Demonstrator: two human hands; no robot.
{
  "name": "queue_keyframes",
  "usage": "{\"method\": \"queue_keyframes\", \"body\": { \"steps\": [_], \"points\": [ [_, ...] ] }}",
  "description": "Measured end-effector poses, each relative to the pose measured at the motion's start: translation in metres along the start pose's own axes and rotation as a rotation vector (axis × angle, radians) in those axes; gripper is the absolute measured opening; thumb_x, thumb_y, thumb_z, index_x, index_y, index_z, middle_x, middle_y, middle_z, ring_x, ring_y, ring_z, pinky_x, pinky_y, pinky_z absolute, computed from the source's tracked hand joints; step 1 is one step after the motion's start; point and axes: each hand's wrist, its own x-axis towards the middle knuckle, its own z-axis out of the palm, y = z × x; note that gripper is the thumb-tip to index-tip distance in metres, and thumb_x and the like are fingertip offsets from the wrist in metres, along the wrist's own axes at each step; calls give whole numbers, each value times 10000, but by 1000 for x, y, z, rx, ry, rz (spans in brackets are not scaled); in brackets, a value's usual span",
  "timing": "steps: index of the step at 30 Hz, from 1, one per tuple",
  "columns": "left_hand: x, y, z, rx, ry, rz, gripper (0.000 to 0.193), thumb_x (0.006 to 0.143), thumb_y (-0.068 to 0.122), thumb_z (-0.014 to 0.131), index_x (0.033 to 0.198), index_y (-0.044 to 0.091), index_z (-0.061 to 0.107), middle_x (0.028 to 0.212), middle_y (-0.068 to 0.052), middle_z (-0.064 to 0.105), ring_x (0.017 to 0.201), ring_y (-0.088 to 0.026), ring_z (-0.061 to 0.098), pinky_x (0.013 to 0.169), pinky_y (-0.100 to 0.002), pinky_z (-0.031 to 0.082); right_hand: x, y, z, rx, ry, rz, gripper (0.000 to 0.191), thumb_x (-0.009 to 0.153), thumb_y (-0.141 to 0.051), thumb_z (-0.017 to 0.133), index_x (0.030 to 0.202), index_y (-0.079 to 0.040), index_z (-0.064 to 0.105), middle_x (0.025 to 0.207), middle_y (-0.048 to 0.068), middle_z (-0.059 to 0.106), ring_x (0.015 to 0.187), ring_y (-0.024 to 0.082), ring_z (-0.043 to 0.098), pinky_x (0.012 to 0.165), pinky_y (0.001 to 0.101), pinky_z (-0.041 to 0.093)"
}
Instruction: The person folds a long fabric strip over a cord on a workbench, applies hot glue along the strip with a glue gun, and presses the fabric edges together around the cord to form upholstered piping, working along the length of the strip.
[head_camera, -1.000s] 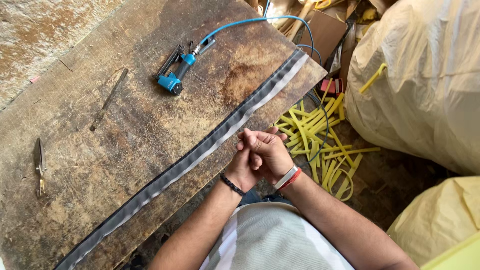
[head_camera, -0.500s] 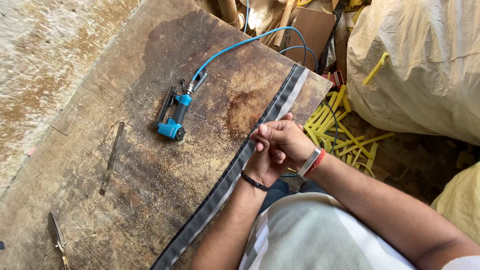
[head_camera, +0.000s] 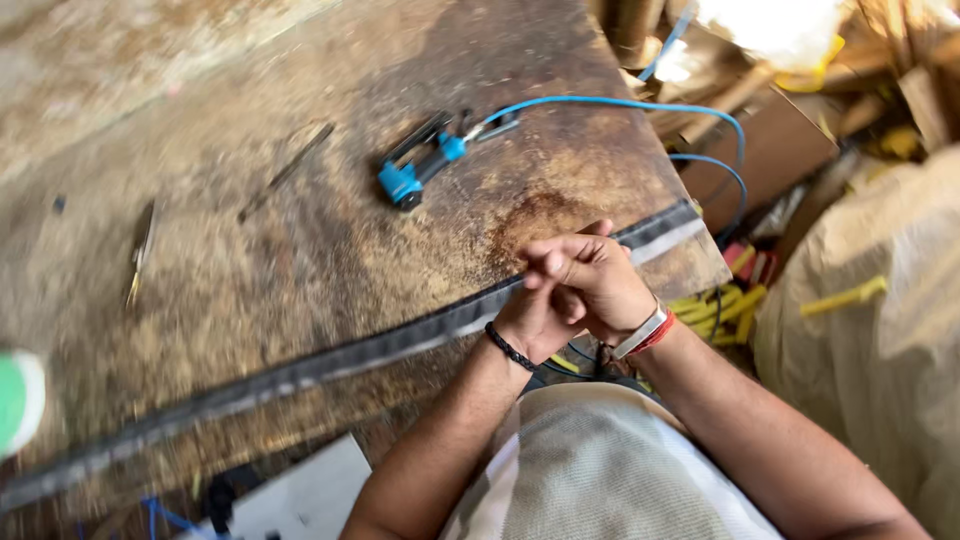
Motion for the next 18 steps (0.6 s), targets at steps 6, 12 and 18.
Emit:
{"method": "queue_keyframes", "body": {
  "steps": [6, 12, 18],
  "points": [
    [-2, -9, 10, 34, 159, 263, 898, 920, 603, 731, 1643, 144, 460, 1253, 9, 591, 811, -52, 554, 770, -237, 494, 27, 0, -18, 52, -207, 222, 431, 1009, -426, 666, 957, -1, 716, 686, 40, 683, 375, 47, 474, 316, 174, 340],
    [-48, -17, 8, 59, 440, 494, 891, 837, 561, 726, 1550, 141, 394, 1420, 86, 602, 1171, -64, 602, 897, -257, 542, 23, 23, 18, 111, -339, 377, 362, 1039, -365, 629, 1029, -8, 684, 754, 57, 710, 443, 87, 527, 397, 204, 412],
    [-85, -8, -3, -120, 402, 594, 980, 868, 599, 739, 1613, 80, 370, 1271, 6, 635, 1043, -62, 619, 942, -273, 538, 26, 29, 61, 13, -588, 407, 316, 1029, -240, 631, 1184, 24, 709, 824, 43, 726, 458, 47, 489, 412, 184, 394]
  ]
}}
